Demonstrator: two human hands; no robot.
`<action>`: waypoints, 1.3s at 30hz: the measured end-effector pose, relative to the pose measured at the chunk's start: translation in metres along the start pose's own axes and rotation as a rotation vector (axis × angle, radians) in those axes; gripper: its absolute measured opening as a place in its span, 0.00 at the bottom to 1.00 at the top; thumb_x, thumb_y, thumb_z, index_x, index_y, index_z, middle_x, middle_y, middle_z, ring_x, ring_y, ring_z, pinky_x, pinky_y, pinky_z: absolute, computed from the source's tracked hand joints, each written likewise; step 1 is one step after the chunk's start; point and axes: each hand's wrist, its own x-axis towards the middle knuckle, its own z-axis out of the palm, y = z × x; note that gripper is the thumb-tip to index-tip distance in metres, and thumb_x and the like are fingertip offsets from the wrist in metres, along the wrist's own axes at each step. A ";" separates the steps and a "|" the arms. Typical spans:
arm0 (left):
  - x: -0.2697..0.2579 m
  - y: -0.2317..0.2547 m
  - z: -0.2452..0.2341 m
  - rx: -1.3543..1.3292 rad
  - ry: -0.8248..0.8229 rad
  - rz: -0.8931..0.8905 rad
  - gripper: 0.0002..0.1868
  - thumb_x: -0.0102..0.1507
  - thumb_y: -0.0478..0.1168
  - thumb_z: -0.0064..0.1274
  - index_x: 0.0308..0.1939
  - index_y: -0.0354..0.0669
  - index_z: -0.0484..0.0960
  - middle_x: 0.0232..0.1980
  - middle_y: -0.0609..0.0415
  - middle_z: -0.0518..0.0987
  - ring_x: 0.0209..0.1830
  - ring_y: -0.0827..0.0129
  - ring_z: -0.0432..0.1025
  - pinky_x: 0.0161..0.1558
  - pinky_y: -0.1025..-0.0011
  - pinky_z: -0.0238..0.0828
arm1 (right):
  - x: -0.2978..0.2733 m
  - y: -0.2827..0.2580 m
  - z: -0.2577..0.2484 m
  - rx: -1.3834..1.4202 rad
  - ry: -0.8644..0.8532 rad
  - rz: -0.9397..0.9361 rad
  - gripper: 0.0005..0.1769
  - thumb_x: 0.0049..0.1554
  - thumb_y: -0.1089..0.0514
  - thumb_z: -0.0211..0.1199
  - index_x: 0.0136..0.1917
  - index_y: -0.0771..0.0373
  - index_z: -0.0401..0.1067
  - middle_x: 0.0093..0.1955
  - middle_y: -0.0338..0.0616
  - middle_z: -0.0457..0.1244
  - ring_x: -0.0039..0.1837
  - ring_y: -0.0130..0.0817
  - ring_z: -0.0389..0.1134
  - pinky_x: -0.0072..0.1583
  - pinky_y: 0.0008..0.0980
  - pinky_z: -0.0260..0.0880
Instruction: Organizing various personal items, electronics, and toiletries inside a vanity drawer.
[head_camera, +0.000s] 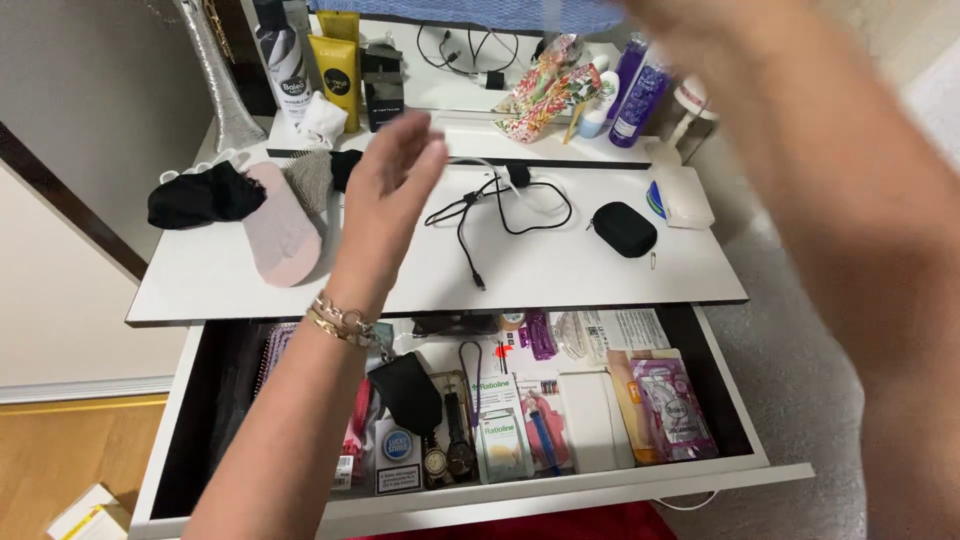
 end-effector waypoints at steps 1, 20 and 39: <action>0.005 0.001 -0.001 0.004 0.001 -0.001 0.32 0.69 0.54 0.53 0.67 0.33 0.71 0.60 0.35 0.78 0.64 0.50 0.72 0.66 0.53 0.66 | 0.005 0.005 0.003 0.014 -0.016 0.002 0.21 0.53 0.40 0.63 0.58 0.44 0.79 0.57 0.19 0.72 0.58 0.15 0.71 0.65 0.20 0.65; -0.010 0.000 -0.048 -0.042 0.094 0.014 0.05 0.69 0.30 0.51 0.46 0.36 0.83 0.38 0.49 0.83 0.31 0.71 0.77 0.33 0.81 0.74 | 0.027 0.196 0.023 -0.198 -0.004 -0.025 0.19 0.66 0.53 0.56 0.38 0.63 0.78 0.35 0.44 0.69 0.34 0.28 0.68 0.37 0.27 0.66; -0.012 -0.050 -0.129 -0.247 0.486 -0.118 0.07 0.71 0.37 0.49 0.48 0.37 0.79 0.40 0.49 0.81 0.33 0.68 0.83 0.36 0.78 0.84 | 0.051 0.261 0.027 0.281 0.021 0.140 0.12 0.67 0.52 0.61 0.49 0.64 0.67 0.36 0.48 0.67 0.29 0.25 0.68 0.28 0.18 0.69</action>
